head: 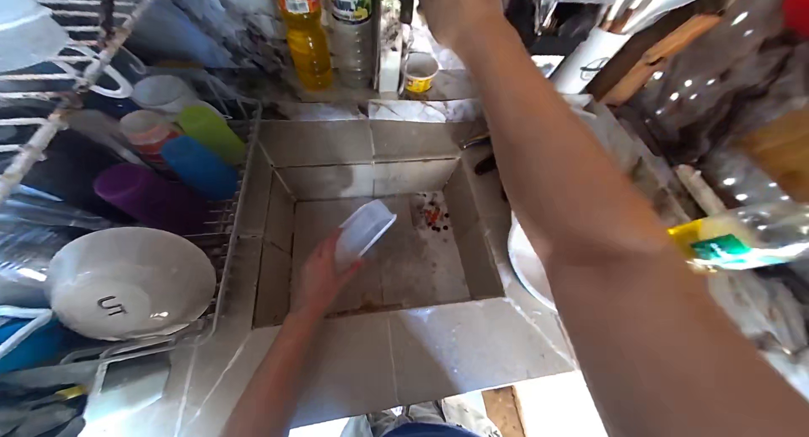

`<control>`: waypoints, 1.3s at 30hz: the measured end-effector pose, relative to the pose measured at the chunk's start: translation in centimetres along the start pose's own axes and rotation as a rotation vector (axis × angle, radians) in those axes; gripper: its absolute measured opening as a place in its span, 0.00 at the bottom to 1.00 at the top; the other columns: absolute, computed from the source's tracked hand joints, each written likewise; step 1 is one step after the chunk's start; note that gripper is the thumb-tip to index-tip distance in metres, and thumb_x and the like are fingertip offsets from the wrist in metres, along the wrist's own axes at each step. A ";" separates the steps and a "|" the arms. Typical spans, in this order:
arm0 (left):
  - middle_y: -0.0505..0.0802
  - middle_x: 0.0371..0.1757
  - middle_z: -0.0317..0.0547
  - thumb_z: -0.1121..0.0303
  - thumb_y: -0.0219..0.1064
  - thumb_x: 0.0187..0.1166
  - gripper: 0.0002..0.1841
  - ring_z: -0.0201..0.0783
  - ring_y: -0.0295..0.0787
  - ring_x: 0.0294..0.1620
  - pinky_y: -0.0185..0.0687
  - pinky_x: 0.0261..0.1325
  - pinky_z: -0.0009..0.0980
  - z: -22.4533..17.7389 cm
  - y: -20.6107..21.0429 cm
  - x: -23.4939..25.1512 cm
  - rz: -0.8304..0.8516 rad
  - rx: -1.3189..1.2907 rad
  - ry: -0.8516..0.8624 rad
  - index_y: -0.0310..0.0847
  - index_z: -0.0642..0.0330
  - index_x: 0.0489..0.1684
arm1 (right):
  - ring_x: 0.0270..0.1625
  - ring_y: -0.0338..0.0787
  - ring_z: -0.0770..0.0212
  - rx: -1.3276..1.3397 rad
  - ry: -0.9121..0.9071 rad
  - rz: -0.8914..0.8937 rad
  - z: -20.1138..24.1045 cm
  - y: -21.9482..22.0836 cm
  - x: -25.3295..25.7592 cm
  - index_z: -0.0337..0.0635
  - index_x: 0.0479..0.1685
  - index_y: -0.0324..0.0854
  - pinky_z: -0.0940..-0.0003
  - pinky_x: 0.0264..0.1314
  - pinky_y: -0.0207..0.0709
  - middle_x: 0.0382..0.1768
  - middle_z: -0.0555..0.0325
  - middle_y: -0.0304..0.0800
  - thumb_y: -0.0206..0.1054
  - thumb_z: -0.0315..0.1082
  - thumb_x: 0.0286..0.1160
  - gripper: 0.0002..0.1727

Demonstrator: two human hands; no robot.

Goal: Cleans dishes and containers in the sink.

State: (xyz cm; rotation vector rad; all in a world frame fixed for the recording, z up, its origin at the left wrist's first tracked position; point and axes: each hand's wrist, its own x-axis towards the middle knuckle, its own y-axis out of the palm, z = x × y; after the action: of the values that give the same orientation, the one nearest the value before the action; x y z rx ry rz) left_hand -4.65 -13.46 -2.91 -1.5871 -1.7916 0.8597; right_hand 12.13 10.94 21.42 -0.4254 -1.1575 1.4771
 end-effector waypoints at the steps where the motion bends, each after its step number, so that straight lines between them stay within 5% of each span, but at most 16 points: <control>1: 0.81 0.75 0.73 0.57 0.74 0.78 0.37 0.70 0.80 0.74 0.73 0.75 0.63 0.7 0.6 -0.8 -0.025 0.052 0.068 0.68 0.70 0.83 | 0.57 0.90 0.45 0.037 -0.024 -0.027 -2.1 0.0 -2.6 0.35 0.63 0.82 0.42 0.63 0.78 0.52 0.41 0.90 0.61 0.44 0.88 0.21; 4: 0.80 0.75 0.74 0.60 0.74 0.77 0.34 0.72 0.77 0.77 0.71 0.78 0.63 3.0 2.7 -2.1 -0.155 0.065 0.259 0.72 0.74 0.78 | 0.34 0.92 0.58 0.033 -0.086 -0.151 -14.3 1.1 -11.9 0.38 0.71 0.75 0.56 0.35 0.88 0.38 0.49 0.91 0.66 0.49 0.80 0.28; 7: 0.80 0.74 0.78 0.63 0.75 0.76 0.36 0.74 0.78 0.76 0.70 0.78 0.63 3.1 3.0 -2.7 -0.147 -0.018 0.177 0.69 0.78 0.79 | 0.56 0.89 0.30 -0.009 0.577 0.231 -17.9 -3.1 -23.1 0.33 0.78 0.67 0.29 0.59 0.79 0.54 0.27 0.86 0.65 0.41 0.86 0.29; 10: 0.78 0.75 0.79 0.62 0.74 0.78 0.38 0.73 0.76 0.77 0.67 0.80 0.64 2.3 2.1 -2.4 -0.100 -0.105 -0.069 0.63 0.75 0.84 | 0.67 0.84 0.29 0.029 0.786 0.222 -21.9 -0.3 -29.3 0.32 0.79 0.67 0.31 0.68 0.76 0.67 0.26 0.81 0.59 0.49 0.90 0.31; 12: 0.78 0.75 0.80 0.61 0.73 0.79 0.38 0.73 0.75 0.77 0.66 0.79 0.65 2.4 1.8 -2.2 -0.096 -0.138 -0.139 0.63 0.73 0.85 | 0.95 0.44 0.29 0.028 0.757 0.400 -22.5 1.8 -30.9 0.41 0.95 0.49 0.24 0.89 0.42 0.95 0.34 0.40 0.58 0.56 0.88 0.43; 13: 0.78 0.75 0.80 0.61 0.72 0.80 0.37 0.73 0.75 0.77 0.66 0.79 0.66 2.4 1.8 -2.1 -0.097 -0.147 -0.150 0.63 0.73 0.84 | 0.96 0.26 0.29 -0.019 0.735 0.480 -22.3 2.5 -31.1 0.46 0.98 0.41 0.19 0.87 0.29 0.96 0.38 0.23 0.58 0.58 0.87 0.47; 15: 0.79 0.73 0.81 0.60 0.71 0.81 0.37 0.75 0.75 0.76 0.66 0.78 0.67 2.3 1.8 -2.1 -0.084 -0.152 -0.180 0.63 0.74 0.84 | 0.95 0.19 0.28 -0.127 0.714 0.551 -21.8 3.4 -30.7 0.50 0.99 0.36 0.15 0.83 0.30 0.96 0.41 0.14 0.58 0.54 0.89 0.46; 17: 0.78 0.74 0.80 0.59 0.70 0.82 0.37 0.74 0.74 0.77 0.65 0.79 0.66 2.4 1.8 -2.0 -0.067 -0.163 -0.214 0.62 0.73 0.85 | 0.95 0.32 0.25 -0.196 0.710 0.546 -21.4 4.0 -30.4 0.45 0.97 0.42 0.19 0.84 0.43 0.96 0.37 0.22 0.55 0.40 0.90 0.39; 20: 0.77 0.76 0.78 0.58 0.69 0.83 0.37 0.70 0.73 0.79 0.65 0.80 0.63 2.7 1.7 -1.9 -0.075 -0.194 -0.269 0.61 0.72 0.86 | 0.83 0.71 0.29 -0.256 0.616 0.552 -21.7 3.6 -30.0 0.37 0.86 0.67 0.33 0.75 0.72 0.88 0.37 0.62 0.55 0.28 0.88 0.27; 22: 0.76 0.77 0.77 0.57 0.67 0.84 0.36 0.68 0.72 0.80 0.64 0.81 0.61 2.8 1.6 -1.8 -0.096 -0.237 -0.314 0.60 0.71 0.86 | 0.82 0.74 0.33 -0.151 0.561 0.487 -22.6 2.6 -30.3 0.41 0.88 0.67 0.34 0.81 0.66 0.85 0.39 0.69 0.56 0.35 0.91 0.27; 25: 0.75 0.80 0.75 0.53 0.65 0.86 0.37 0.65 0.72 0.81 0.65 0.81 0.60 3.2 1.6 -1.6 -0.113 -0.301 -0.383 0.59 0.69 0.88 | 0.95 0.33 0.27 -0.065 0.674 0.492 -21.7 1.1 -30.6 0.54 0.99 0.34 0.16 0.86 0.28 0.96 0.35 0.30 0.65 0.60 0.82 0.53; 30: 0.79 0.75 0.70 0.53 0.59 0.90 0.33 0.55 0.82 0.70 0.79 0.70 0.53 3.0 1.7 -1.2 -0.131 -0.446 -0.473 0.60 0.67 0.87 | 0.95 0.28 0.25 -0.138 0.728 0.572 -20.6 4.0 -30.4 0.54 0.99 0.31 0.15 0.81 0.38 0.96 0.39 0.17 0.51 0.48 0.93 0.41; 33: 0.78 0.74 0.64 0.54 0.53 0.93 0.30 0.47 0.85 0.64 0.85 0.62 0.45 1.0 1.8 -1.2 -0.132 -0.626 -0.556 0.60 0.66 0.85 | 0.86 0.61 0.24 -0.234 0.667 0.496 -21.0 4.4 -30.3 0.50 0.93 0.58 0.29 0.76 0.66 0.89 0.31 0.55 0.57 0.30 0.88 0.33; 35: 0.79 0.72 0.61 0.56 0.49 0.95 0.26 0.45 0.86 0.61 0.87 0.59 0.43 -0.9 2.3 -1.1 -0.083 -0.757 -0.580 0.62 0.67 0.82 | 0.78 0.74 0.27 -0.145 0.700 0.453 -21.5 3.5 -29.7 0.45 0.87 0.67 0.32 0.72 0.74 0.81 0.31 0.68 0.57 0.26 0.86 0.28; 37: 0.84 0.62 0.54 0.59 0.48 0.95 0.22 0.39 0.88 0.52 0.88 0.51 0.38 -3.4 3.1 -1.0 -0.015 -0.871 -0.572 0.67 0.67 0.77 | 0.70 0.82 0.27 0.123 0.760 0.305 -21.3 1.9 -29.3 0.35 0.82 0.70 0.31 0.70 0.74 0.72 0.27 0.79 0.54 0.37 0.94 0.24; 39: 0.87 0.57 0.51 0.62 0.48 0.95 0.20 0.36 0.89 0.46 0.88 0.45 0.32 -5.8 3.9 -0.7 0.048 -0.953 -0.561 0.69 0.67 0.74 | 0.47 0.89 0.38 0.379 0.748 0.165 -19.0 1.5 -28.4 0.36 0.75 0.75 0.40 0.50 0.81 0.54 0.31 0.87 0.54 0.47 0.93 0.26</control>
State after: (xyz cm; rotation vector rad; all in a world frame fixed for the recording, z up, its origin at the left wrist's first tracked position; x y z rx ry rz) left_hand 2.33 -13.39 -2.41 -2.0718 -2.8480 0.4926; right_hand 34.29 -6.51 2.12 -0.7357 -0.2500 1.4440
